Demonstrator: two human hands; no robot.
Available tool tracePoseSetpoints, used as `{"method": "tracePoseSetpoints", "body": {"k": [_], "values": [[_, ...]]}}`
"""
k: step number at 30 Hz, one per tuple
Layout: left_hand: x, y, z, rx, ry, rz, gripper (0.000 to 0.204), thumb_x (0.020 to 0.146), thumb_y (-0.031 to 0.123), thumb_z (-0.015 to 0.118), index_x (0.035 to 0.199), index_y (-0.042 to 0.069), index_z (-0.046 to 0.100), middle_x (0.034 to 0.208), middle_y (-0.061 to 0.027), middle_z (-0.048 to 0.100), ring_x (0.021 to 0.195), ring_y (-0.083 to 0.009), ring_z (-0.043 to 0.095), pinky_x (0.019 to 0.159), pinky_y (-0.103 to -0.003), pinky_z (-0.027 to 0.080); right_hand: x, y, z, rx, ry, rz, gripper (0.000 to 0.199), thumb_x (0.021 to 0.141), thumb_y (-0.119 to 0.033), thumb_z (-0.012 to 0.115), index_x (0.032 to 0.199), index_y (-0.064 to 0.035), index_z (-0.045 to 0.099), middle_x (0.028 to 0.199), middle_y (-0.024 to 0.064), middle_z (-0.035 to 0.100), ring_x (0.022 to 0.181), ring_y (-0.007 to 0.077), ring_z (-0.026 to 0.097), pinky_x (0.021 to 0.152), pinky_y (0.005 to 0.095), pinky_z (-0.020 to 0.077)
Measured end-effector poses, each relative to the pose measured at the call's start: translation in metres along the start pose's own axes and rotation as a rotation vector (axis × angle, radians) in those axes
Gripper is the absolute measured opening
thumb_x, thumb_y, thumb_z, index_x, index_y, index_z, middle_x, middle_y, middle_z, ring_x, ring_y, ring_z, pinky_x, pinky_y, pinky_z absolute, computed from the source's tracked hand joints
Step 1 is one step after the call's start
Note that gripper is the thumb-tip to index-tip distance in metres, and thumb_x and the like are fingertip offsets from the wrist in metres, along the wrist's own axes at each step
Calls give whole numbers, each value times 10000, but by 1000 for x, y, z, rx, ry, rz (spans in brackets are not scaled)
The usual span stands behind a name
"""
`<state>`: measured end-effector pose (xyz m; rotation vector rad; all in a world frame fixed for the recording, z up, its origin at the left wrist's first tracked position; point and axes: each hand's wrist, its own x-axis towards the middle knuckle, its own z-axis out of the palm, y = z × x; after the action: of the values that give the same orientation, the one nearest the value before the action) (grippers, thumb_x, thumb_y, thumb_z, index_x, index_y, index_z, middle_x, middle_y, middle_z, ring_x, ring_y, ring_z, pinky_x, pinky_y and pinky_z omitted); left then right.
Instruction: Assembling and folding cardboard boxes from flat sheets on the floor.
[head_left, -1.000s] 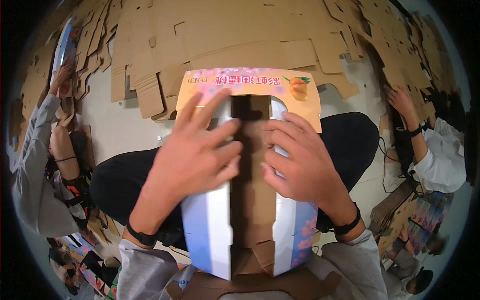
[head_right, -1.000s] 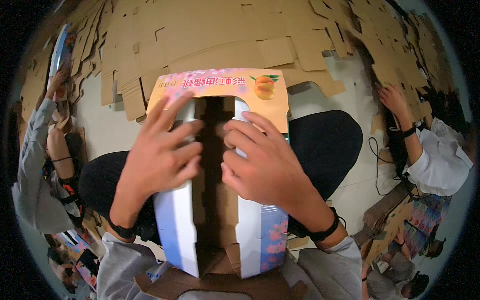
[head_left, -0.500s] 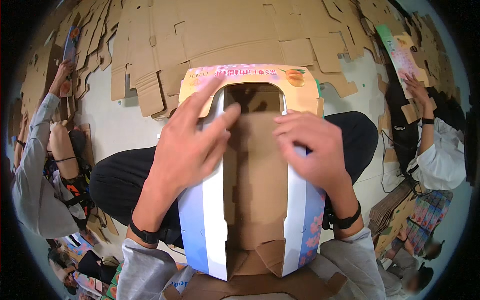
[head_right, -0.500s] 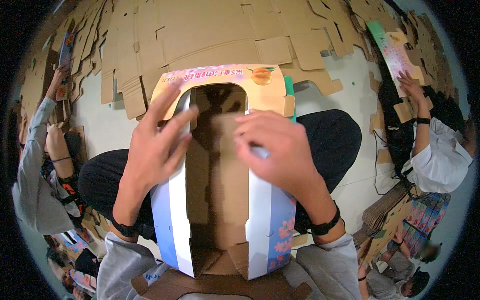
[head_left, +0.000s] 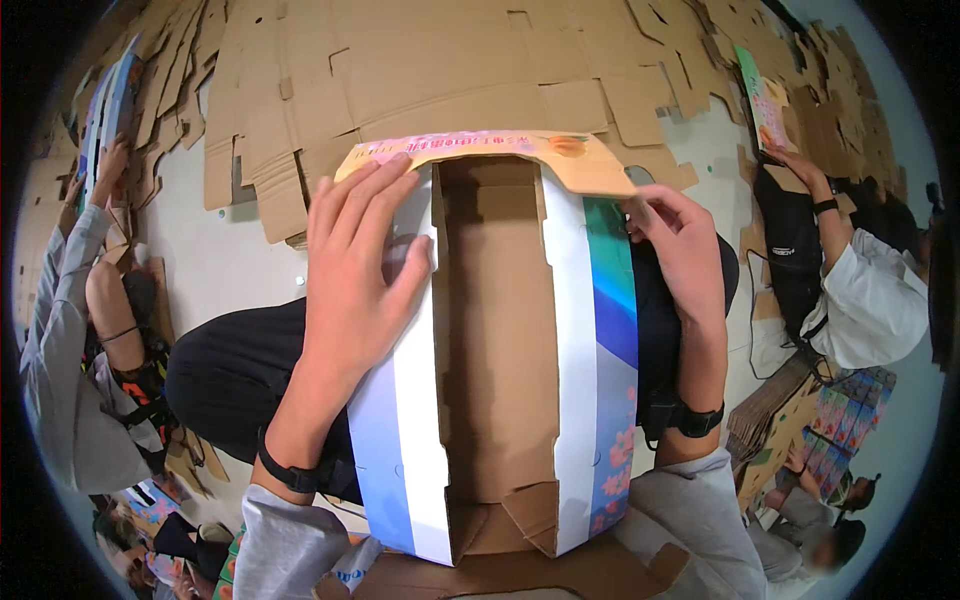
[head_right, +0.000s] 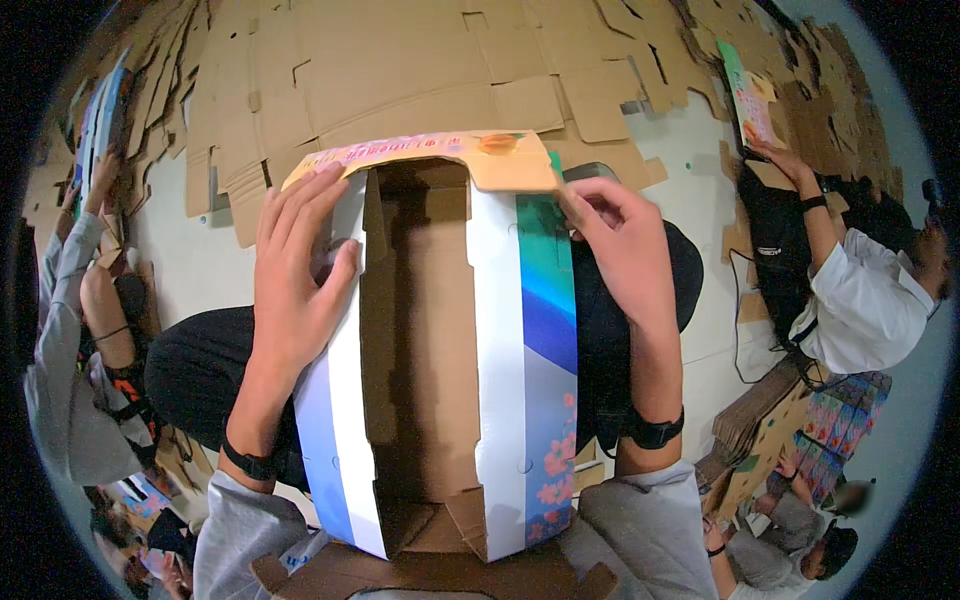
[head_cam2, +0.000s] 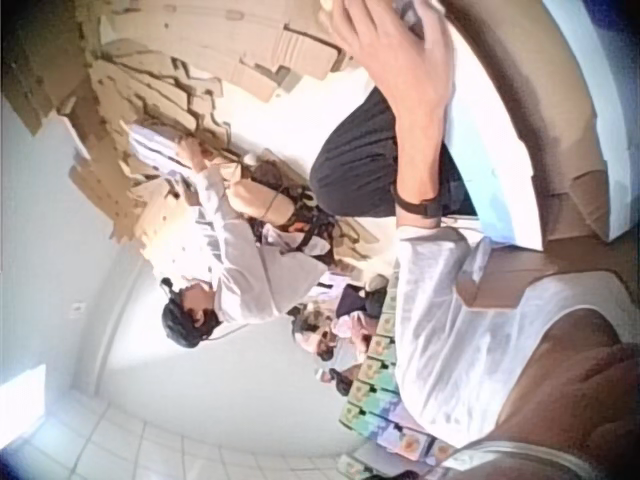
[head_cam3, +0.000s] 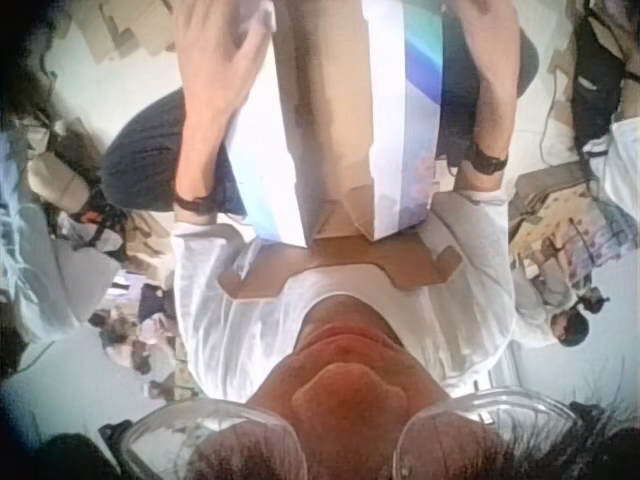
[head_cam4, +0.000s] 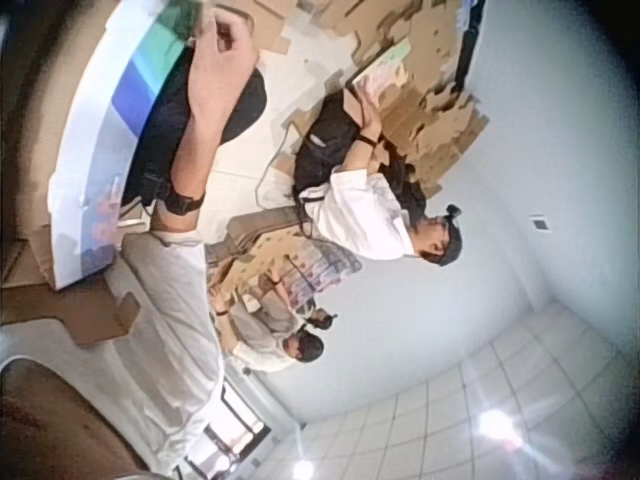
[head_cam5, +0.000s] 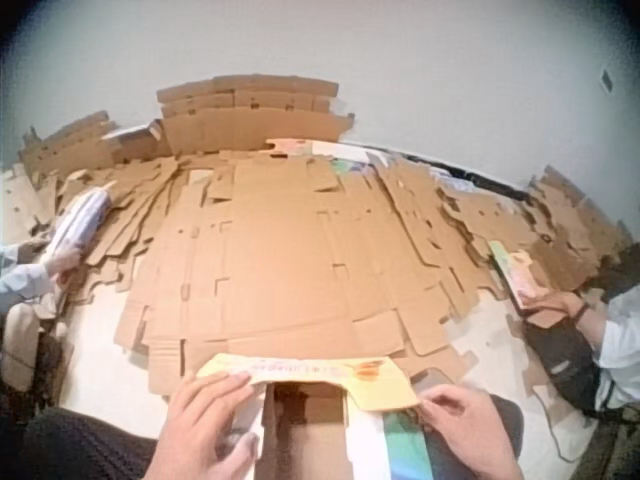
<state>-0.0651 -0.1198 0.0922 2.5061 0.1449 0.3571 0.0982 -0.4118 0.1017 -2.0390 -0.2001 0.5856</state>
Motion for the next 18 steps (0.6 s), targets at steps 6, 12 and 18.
{"method": "tracePoseSetpoints", "body": {"k": [6, 12, 18], "values": [[2, -4, 1, -60, 39, -41, 558, 886, -74, 632, 1433, 41, 631, 1493, -151, 614, 1406, -332, 557, 1090, -398, 511, 28, -8, 4, 152, 52, -162, 279, 1070, -126, 617, 1297, 20, 687, 1114, 115, 755, 1012, 154, 712, 903, 288, 542], [-2, 1, 7, -154, 112, -190, 557, 904, -74, 640, 1448, 45, 633, 1486, -151, 630, 1460, -334, 526, 1094, -399, 516, 15, -1, 33, 10, 146, -37, 317, 1048, -101, 610, 1318, 49, 682, 1140, 134, 776, 1033, 176, 717, 919, 311, 534], [-1, -4, 7, -65, 50, -142, 485, 918, -82, 620, 1393, 7, 662, 1466, -154, 654, 1480, -339, 514, 1194, -435, 442, 2, 6, 45, -204, 111, 7, 257, 1033, -85, 606, 1227, 50, 707, 1057, 89, 769, 939, 150, 695, 820, 335, 526]]}}
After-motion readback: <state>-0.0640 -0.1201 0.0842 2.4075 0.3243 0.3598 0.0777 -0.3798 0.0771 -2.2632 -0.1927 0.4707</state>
